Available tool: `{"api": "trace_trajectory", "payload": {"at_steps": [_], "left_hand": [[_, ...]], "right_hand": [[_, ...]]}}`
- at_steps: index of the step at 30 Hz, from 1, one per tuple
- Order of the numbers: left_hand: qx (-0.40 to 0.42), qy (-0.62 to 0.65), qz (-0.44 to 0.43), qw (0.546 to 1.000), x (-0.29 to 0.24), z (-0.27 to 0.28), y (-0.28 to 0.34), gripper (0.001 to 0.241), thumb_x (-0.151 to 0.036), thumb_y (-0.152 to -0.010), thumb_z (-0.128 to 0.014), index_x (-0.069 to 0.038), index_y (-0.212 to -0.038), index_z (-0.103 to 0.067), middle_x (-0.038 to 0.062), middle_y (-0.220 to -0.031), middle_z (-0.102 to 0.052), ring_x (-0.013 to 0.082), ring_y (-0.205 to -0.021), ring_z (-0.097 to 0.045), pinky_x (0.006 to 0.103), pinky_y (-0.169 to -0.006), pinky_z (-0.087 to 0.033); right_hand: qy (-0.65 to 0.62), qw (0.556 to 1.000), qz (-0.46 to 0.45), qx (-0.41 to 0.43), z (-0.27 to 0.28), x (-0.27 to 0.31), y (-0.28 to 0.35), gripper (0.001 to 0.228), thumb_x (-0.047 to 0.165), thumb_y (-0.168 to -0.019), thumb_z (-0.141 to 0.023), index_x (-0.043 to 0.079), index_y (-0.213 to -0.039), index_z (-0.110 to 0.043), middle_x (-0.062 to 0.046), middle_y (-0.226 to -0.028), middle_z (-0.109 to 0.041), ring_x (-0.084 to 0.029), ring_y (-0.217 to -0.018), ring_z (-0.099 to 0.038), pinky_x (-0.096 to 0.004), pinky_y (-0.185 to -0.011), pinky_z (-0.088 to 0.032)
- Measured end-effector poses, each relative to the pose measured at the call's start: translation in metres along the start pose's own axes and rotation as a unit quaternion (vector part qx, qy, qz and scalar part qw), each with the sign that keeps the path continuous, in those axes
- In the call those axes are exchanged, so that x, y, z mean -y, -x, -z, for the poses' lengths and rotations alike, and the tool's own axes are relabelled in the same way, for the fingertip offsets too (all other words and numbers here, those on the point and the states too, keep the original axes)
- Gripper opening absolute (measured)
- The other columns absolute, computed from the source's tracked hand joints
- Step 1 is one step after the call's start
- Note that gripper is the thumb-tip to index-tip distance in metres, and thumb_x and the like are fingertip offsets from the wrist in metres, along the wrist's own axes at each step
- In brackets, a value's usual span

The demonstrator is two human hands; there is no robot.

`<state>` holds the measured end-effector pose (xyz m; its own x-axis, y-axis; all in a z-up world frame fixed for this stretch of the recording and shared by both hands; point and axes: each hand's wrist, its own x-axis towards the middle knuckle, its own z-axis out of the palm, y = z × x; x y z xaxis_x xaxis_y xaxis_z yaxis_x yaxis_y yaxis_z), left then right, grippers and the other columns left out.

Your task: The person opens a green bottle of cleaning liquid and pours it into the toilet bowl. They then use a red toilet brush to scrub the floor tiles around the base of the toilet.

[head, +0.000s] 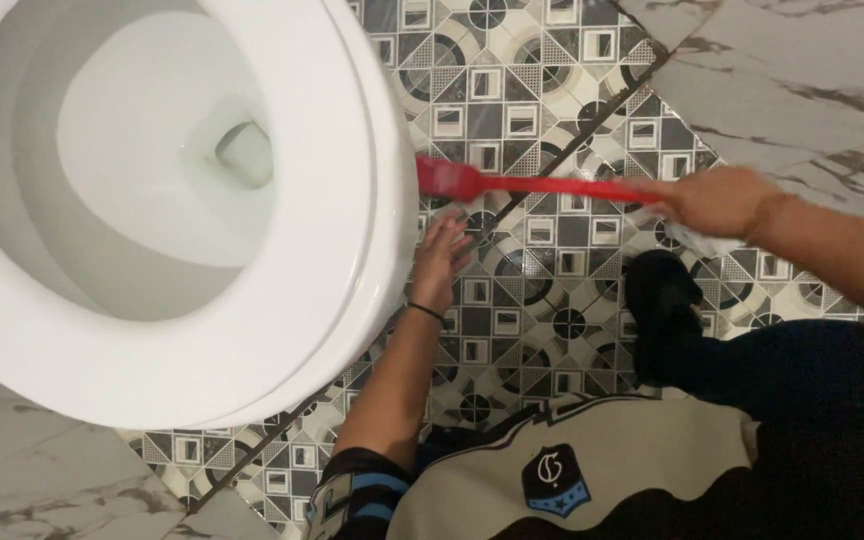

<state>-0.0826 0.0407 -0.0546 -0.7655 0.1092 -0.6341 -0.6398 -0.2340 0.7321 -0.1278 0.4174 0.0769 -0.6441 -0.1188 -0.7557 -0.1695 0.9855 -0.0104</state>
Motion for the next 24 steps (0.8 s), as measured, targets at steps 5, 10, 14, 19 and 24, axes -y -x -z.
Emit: {"api": "trace_trajectory", "payload": {"at_steps": [5, 10, 14, 19, 24], "left_hand": [[-0.001, -0.010, -0.009, 1.000, -0.002, -0.003, 0.005, 0.060, -0.048, -0.099, -0.053, -0.016, -0.151, -0.047, 0.010, -0.148, -0.057, 0.0263, -0.131, -0.058, 0.0459, -0.107, -0.046], [0.009, -0.009, 0.003, 1.000, 0.012, 0.000, -0.005, 0.059, -0.047, -0.099, -0.054, -0.017, -0.150, -0.049, 0.009, -0.147, -0.058, 0.0250, -0.131, -0.058, 0.0449, -0.107, -0.045], [0.014, -0.002, -0.007, 1.000, 0.021, 0.002, -0.016, 0.058, -0.047, -0.099, -0.055, -0.018, -0.150, -0.050, 0.009, -0.146, -0.059, 0.0254, -0.130, -0.060, 0.0458, -0.106, -0.046], [0.025, -0.004, -0.014, 1.000, 0.018, -0.003, -0.006, 0.057, -0.046, -0.099, -0.055, -0.017, -0.149, -0.051, 0.008, -0.144, -0.061, 0.0238, -0.129, -0.061, 0.0451, -0.105, -0.046], [0.008, -0.007, 0.002, 1.000, 0.026, -0.010, -0.004, 0.056, -0.044, -0.098, -0.057, -0.017, -0.146, -0.055, 0.007, -0.139, -0.065, 0.0233, -0.126, -0.062, 0.0443, -0.101, -0.047]], "right_hand": [[-0.050, 0.987, -0.123, -0.086, 0.002, -0.044, -0.025, 0.063, 0.050, -0.108, -0.027, 0.044, -0.168, -0.008, -0.015, -0.075, -0.068, -0.023, -0.050, -0.058, -0.039, -0.051, -0.058], [0.024, 0.999, -0.024, -0.026, -0.007, 0.010, -0.004, 0.064, 0.056, -0.104, -0.028, 0.049, -0.165, -0.006, -0.010, -0.072, -0.067, -0.018, -0.052, -0.058, -0.034, -0.052, -0.058], [0.031, 0.993, -0.029, -0.112, -0.013, -0.032, -0.032, 0.058, 0.055, -0.106, -0.029, 0.048, -0.163, -0.019, -0.008, -0.074, -0.065, -0.018, -0.051, -0.058, -0.034, -0.050, -0.056], [-0.068, 0.986, -0.109, -0.107, 0.000, -0.039, -0.018, 0.062, 0.052, -0.108, -0.030, 0.044, -0.167, -0.013, -0.013, -0.075, -0.068, -0.022, -0.053, -0.058, -0.038, -0.050, -0.055], [0.053, 0.995, 0.036, -0.076, -0.003, 0.012, -0.029, 0.063, 0.056, -0.103, -0.033, 0.053, -0.163, -0.012, -0.009, -0.076, -0.069, -0.017, -0.057, -0.063, -0.035, -0.053, -0.057]]}}
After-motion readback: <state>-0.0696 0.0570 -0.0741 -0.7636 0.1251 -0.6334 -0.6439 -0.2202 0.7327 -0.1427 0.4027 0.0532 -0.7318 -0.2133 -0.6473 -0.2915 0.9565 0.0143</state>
